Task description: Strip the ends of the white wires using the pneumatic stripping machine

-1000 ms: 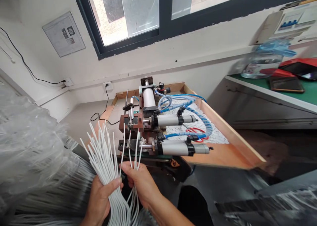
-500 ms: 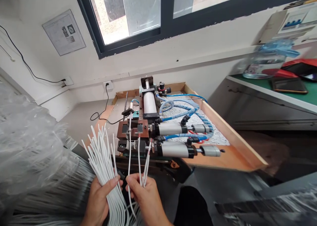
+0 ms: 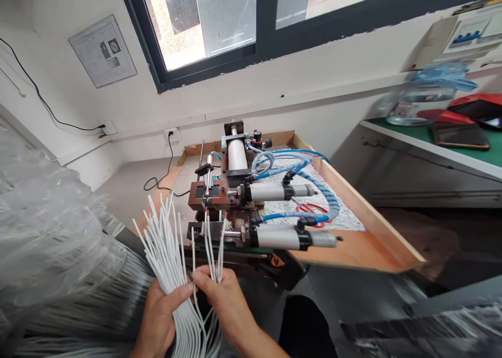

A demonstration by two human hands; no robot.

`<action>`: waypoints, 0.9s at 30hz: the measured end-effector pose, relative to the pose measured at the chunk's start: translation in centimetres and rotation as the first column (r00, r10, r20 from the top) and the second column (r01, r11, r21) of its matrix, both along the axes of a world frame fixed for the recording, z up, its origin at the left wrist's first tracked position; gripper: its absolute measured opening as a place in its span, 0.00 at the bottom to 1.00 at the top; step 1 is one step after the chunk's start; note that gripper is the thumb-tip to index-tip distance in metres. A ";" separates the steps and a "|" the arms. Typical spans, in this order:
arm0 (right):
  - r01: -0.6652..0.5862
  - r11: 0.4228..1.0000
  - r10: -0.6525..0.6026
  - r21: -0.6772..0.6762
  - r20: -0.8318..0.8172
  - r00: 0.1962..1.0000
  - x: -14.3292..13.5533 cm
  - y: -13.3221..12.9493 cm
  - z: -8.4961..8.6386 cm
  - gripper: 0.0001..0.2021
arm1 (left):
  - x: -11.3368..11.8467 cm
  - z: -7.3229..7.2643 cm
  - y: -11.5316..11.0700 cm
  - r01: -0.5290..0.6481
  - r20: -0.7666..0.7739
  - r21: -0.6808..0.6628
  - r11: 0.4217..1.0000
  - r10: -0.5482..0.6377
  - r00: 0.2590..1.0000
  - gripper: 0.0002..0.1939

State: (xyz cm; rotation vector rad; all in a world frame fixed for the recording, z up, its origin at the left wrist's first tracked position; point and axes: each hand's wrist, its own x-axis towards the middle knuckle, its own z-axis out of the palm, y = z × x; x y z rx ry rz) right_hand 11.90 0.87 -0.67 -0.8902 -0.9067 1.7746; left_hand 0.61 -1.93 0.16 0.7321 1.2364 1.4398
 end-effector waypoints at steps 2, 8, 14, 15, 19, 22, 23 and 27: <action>0.093 0.996 -0.093 -0.015 0.002 0.996 0.0 -0.2 -0.2 0.14 | -0.1 0.2 0.2 -0.013 0.016 -0.006 1.000 0.013 1.000 0.03; 0.213 0.974 -0.215 -0.082 -0.010 0.977 0.1 0.6 0.1 0.13 | -0.1 1.2 1.1 -0.120 0.064 -0.073 0.990 0.124 0.990 0.06; 0.264 0.939 -0.296 -0.219 -0.128 0.947 -0.3 2.0 0.6 0.11 | -0.1 1.4 2.1 -0.113 0.064 -0.025 0.993 0.115 0.991 0.06; 0.264 0.933 -0.306 -0.245 -0.153 0.940 -0.4 2.1 0.7 0.11 | -0.1 1.3 2.3 -0.113 0.060 -0.022 0.993 0.114 0.992 0.06; 0.219 0.925 -0.295 -0.309 -0.223 0.929 -0.4 2.6 0.8 0.10 | 0.0 1.4 2.6 -0.125 0.047 -0.034 0.992 0.126 0.991 0.06; 0.147 0.925 -0.242 -0.351 -0.242 0.940 -0.4 2.7 1.1 0.11 | 0.2 1.6 2.6 -0.122 0.048 -0.041 0.992 0.124 0.991 0.07; 0.109 0.926 -0.209 -0.360 -0.251 0.945 -0.5 2.7 1.2 0.11 | 0.3 1.6 2.6 -0.112 0.048 -0.040 0.993 0.114 0.992 0.07; -0.009 0.954 -0.072 -0.298 -0.260 0.963 -0.8 2.4 1.5 0.13 | 0.6 1.3 2.4 -0.024 0.048 -0.015 1.000 0.025 0.999 0.08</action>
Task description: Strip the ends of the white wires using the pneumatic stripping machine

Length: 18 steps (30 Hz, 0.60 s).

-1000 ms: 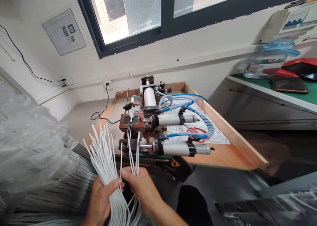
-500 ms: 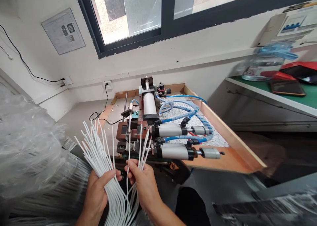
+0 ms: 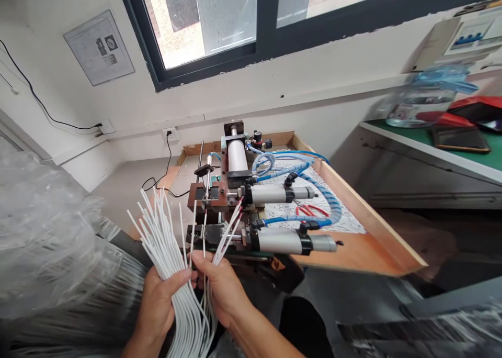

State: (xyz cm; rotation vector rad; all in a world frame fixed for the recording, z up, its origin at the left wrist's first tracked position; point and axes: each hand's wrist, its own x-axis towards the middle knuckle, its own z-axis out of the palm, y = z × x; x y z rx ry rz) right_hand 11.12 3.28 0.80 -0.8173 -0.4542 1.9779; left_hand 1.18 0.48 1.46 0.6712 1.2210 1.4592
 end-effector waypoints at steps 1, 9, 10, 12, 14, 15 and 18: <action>0.007 1.000 -0.007 0.028 0.019 1.000 0.0 -0.2 -0.1 0.13 | 0.0 -0.2 -0.1 0.026 -0.001 0.011 1.000 -0.026 1.000 0.08; 0.192 0.969 -0.224 0.158 0.222 0.949 0.5 -1.7 -1.5 0.13 | -0.6 -0.8 -0.5 0.031 -0.016 -0.018 0.999 -0.031 0.999 0.06; 0.185 0.971 -0.216 0.150 0.222 0.951 0.5 -1.7 -1.6 0.13 | -0.6 -0.8 -0.6 0.025 -0.014 -0.030 0.999 -0.025 1.000 0.06; 0.178 0.974 -0.204 0.139 0.208 0.957 0.6 -1.5 -1.8 0.13 | -0.6 -0.7 -0.7 0.015 -0.014 -0.045 0.999 -0.016 1.000 0.06; 0.186 0.975 -0.207 0.125 0.192 0.959 0.6 -1.2 -1.8 0.14 | -0.5 -0.6 -0.6 0.012 -0.019 -0.049 0.999 -0.013 1.000 0.07; 0.190 0.975 -0.209 0.115 0.187 0.960 0.6 -1.0 -1.7 0.14 | -0.5 -0.6 -0.6 0.013 -0.022 -0.047 0.999 -0.014 1.000 0.07; 0.184 0.978 -0.199 0.097 0.179 0.964 0.7 -0.5 -1.4 0.15 | -0.6 -0.7 -0.4 0.012 -0.026 -0.021 1.000 -0.012 1.000 0.08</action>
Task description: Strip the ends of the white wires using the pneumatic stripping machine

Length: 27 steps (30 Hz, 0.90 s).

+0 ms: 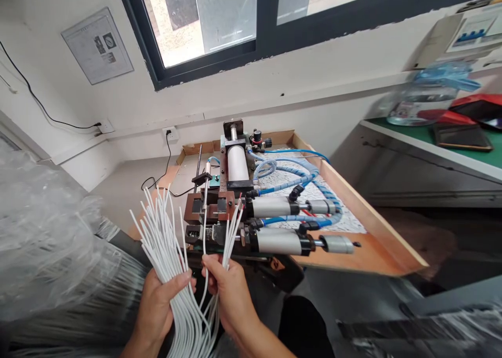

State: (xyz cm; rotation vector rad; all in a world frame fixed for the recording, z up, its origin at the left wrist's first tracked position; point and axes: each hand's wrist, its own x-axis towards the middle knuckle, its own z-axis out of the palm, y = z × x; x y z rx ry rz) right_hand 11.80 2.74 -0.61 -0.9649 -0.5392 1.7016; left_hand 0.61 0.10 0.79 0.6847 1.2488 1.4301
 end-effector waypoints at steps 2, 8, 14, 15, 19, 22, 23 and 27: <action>-0.044 0.999 0.043 -0.021 -0.030 0.999 0.0 0.2 0.4 0.13 | 0.0 -0.1 0.1 0.006 0.004 0.018 1.000 -0.006 1.000 0.08; -0.263 0.965 0.262 0.011 -0.135 0.956 -0.4 0.1 1.0 0.14 | 0.2 0.0 0.0 0.079 0.014 0.067 0.995 -0.080 0.997 0.09; -0.054 0.996 0.051 0.069 0.034 0.998 -0.5 -0.9 -0.1 0.12 | -0.2 -0.2 0.1 0.067 0.015 0.033 0.997 -0.067 0.998 0.07; -0.029 0.998 0.026 0.061 0.050 0.998 -0.4 -0.9 -0.2 0.12 | -0.3 -0.3 0.1 0.032 0.018 0.004 0.999 -0.032 0.999 0.07; 0.024 1.000 -0.023 -0.003 0.054 0.998 -0.2 -0.5 -0.4 0.12 | -0.4 -0.4 0.3 -0.063 0.032 -0.066 0.996 0.066 0.997 0.10; -0.006 1.000 0.007 -0.011 0.056 0.998 -0.2 -0.1 -0.1 0.12 | -0.4 -0.2 0.3 -0.070 0.025 -0.048 0.996 0.071 0.997 0.10; -0.012 1.000 0.013 -0.010 0.062 0.998 -0.2 0.0 0.0 0.12 | -0.4 -0.2 0.3 -0.075 0.023 -0.044 0.996 0.076 0.997 0.10; -0.078 0.997 0.077 0.024 0.044 0.996 -0.1 0.1 0.5 0.12 | -0.5 -0.2 0.2 -0.088 0.014 -0.049 0.995 0.089 0.996 0.10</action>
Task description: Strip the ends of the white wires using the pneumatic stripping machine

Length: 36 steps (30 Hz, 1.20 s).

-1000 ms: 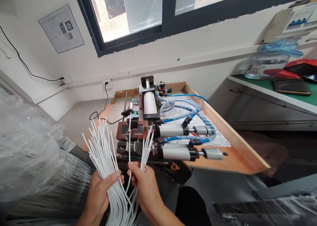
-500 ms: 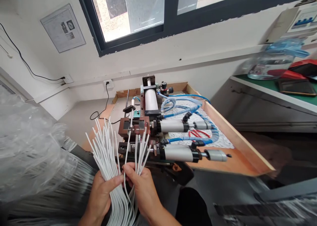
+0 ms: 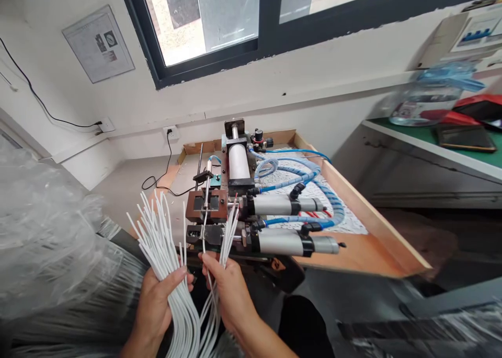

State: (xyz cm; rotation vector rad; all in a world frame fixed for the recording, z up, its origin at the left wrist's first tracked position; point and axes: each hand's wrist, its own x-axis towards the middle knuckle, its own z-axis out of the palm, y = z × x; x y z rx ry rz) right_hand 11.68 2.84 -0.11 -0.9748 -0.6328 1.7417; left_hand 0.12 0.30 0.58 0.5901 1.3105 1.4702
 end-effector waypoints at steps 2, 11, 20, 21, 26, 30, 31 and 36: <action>-0.104 0.994 0.105 0.036 -0.032 0.994 0.0 0.0 0.1 0.12 | 0.1 -0.1 0.0 0.035 -0.017 0.005 0.999 -0.035 0.999 0.09; 0.055 0.995 -0.059 0.077 0.060 0.996 -0.1 -1.4 -0.5 0.13 | 0.2 0.0 -0.3 0.083 -0.024 0.070 0.994 -0.081 0.996 0.06; 0.073 0.997 -0.073 -0.001 0.059 0.996 0.0 -0.4 -0.8 0.11 | -0.1 0.2 0.1 -0.020 0.026 0.023 1.000 0.020 0.999 0.09; 0.072 0.997 -0.072 0.000 0.054 0.996 0.0 -0.4 -0.7 0.11 | -0.1 0.2 0.2 -0.020 0.027 0.026 0.999 0.019 0.999 0.09; 0.032 0.999 -0.034 0.031 0.087 0.996 0.0 -0.3 -0.4 0.11 | -0.3 0.4 0.2 -0.016 0.033 0.040 0.999 0.015 0.999 0.08; 0.009 0.987 -0.045 0.159 0.226 0.973 0.4 -0.1 -1.4 0.14 | -0.5 0.7 0.3 -0.035 0.055 0.047 0.998 0.033 0.998 0.09; 0.001 0.978 -0.062 0.207 0.287 0.956 0.5 0.0 -2.1 0.14 | -0.5 0.8 0.3 -0.046 0.063 0.048 0.998 0.042 0.997 0.09; -0.257 0.935 -0.011 0.245 0.744 0.668 1.3 -0.6 -8.5 0.10 | -0.9 1.5 0.5 -0.093 0.102 0.061 0.994 0.087 0.991 0.10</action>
